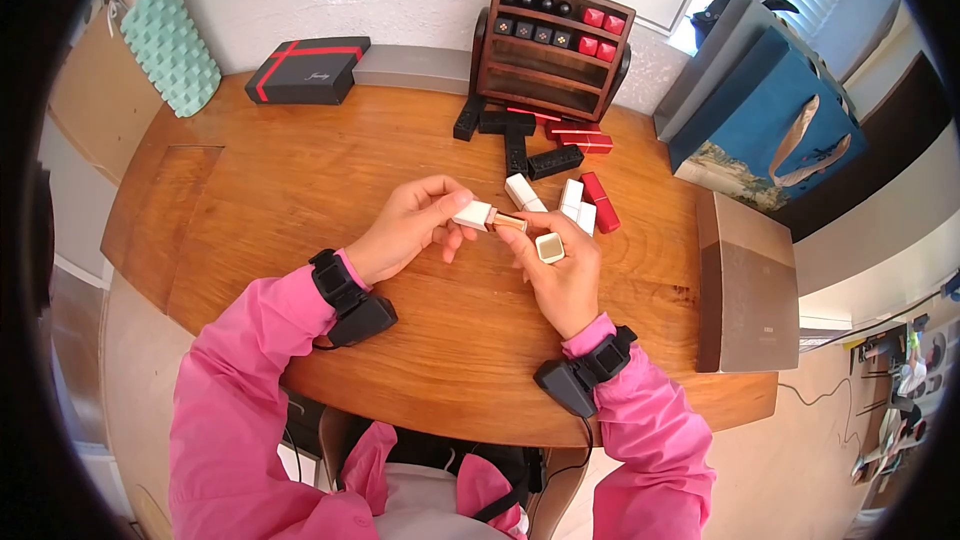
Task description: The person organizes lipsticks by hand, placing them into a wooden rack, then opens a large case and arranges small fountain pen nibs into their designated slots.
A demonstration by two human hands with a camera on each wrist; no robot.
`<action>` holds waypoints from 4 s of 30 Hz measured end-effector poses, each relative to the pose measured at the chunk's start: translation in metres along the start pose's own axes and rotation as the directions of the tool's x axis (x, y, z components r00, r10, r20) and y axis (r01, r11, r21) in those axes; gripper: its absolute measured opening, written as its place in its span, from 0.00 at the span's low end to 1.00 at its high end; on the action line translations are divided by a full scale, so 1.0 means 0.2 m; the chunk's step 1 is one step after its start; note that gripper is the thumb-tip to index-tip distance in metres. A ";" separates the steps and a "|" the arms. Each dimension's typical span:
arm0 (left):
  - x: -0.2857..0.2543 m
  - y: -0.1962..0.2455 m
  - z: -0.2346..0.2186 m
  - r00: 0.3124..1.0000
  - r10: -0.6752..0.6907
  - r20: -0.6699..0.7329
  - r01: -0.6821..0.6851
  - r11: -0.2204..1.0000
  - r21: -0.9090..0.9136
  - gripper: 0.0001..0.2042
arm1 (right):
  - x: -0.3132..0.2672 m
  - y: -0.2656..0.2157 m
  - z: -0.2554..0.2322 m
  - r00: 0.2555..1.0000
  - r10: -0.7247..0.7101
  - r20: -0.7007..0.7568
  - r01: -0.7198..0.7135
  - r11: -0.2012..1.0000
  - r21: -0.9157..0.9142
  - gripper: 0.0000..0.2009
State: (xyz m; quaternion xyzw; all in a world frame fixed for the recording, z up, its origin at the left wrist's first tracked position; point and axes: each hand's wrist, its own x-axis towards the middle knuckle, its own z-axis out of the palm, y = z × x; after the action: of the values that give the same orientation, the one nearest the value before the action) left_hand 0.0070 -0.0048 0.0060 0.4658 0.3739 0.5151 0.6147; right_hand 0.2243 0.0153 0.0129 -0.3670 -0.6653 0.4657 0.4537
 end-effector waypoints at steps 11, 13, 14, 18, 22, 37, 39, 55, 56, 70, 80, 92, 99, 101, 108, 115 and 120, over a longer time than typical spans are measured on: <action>-0.01 0.00 0.02 0.980 0.172 0.096 -0.183 0.976 0.119 0.08 | -0.01 -0.03 -0.01 0.991 0.128 0.039 -0.129 0.991 0.023 0.14; -0.01 0.00 0.02 0.964 0.239 0.120 -0.260 0.942 0.213 0.12 | -0.01 -0.01 -0.01 0.991 0.132 0.037 -0.133 0.991 0.020 0.15; -0.01 0.00 0.02 0.963 0.239 0.121 -0.261 0.941 0.214 0.12 | -0.01 0.00 -0.01 0.994 0.106 0.022 -0.106 0.994 -0.005 0.14; -0.03 0.00 0.06 0.958 0.243 0.155 -0.283 0.889 0.361 0.19 | -0.01 -0.01 -0.01 1.000 0.016 0.017 -0.013 0.989 -0.145 0.11; -0.04 0.02 0.05 0.971 0.171 0.168 -0.233 0.843 0.485 0.18 | 0.00 0.01 -0.01 0.992 -0.122 -0.018 0.115 0.969 -0.217 0.08; -0.01 -0.03 0.03 0.931 0.307 0.199 -0.355 0.888 0.291 0.17 | -0.01 -0.01 -0.01 0.982 -0.167 0.092 0.183 0.961 -0.209 0.20; -0.02 -0.01 0.03 0.926 0.320 0.201 -0.372 0.869 0.326 0.17 | -0.01 -0.04 0.00 0.988 -0.109 0.109 0.129 0.974 -0.189 0.22; -0.04 -0.02 0.09 0.967 0.233 0.099 -0.252 0.921 0.296 0.18 | 0.00 0.00 -0.02 0.971 -0.192 0.142 0.233 0.894 -0.383 0.17; -0.03 -0.02 0.09 0.967 0.235 0.097 -0.253 0.921 0.295 0.18 | 0.00 -0.01 -0.01 0.971 -0.206 0.122 0.237 0.892 -0.386 0.16; -0.03 -0.02 0.07 0.849 0.497 0.177 -0.516 0.711 0.478 0.12 | 0.01 0.02 -0.02 0.961 -0.209 0.180 0.259 0.911 -0.322 0.15; -0.05 0.02 0.08 0.857 0.480 0.188 -0.499 0.678 0.540 0.13 | 0.01 -0.03 -0.03 0.938 -0.227 0.260 0.307 0.895 -0.324 0.15; -0.06 0.03 0.11 0.796 0.539 0.277 -0.593 0.598 0.539 0.15 | 0.02 0.00 -0.04 0.902 -0.304 0.308 0.387 0.885 -0.258 0.12; -0.06 0.01 0.11 0.787 0.545 0.288 -0.598 0.561 0.572 0.14 | 0.01 -0.01 -0.04 0.888 -0.322 0.328 0.431 0.830 -0.353 0.12; -0.06 0.01 0.11 0.782 0.550 0.294 -0.603 0.544 0.584 0.14 | 0.01 -0.01 -0.03 0.887 -0.328 0.325 0.437 0.825 -0.358 0.12; -0.06 0.01 0.12 0.751 0.588 0.299 -0.631 0.508 0.586 0.12 | 0.02 0.03 -0.04 0.860 -0.301 0.412 0.420 0.875 -0.239 0.10; -0.07 0.02 0.12 0.749 0.575 0.330 -0.649 0.534 0.542 0.11 | 0.02 0.05 -0.04 0.851 -0.331 0.408 0.431 0.885 -0.179 0.10; -0.08 0.05 0.15 0.785 0.555 0.274 -0.596 0.558 0.578 0.10 | 0.02 0.01 -0.02 0.898 -0.276 0.344 0.359 0.910 -0.208 0.11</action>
State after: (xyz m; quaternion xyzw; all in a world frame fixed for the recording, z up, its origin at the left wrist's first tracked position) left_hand 0.0290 -0.0259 0.0228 0.7564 0.3339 0.5143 0.2276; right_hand 0.2280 0.0202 0.0124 -0.2333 -0.8352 0.3422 0.3618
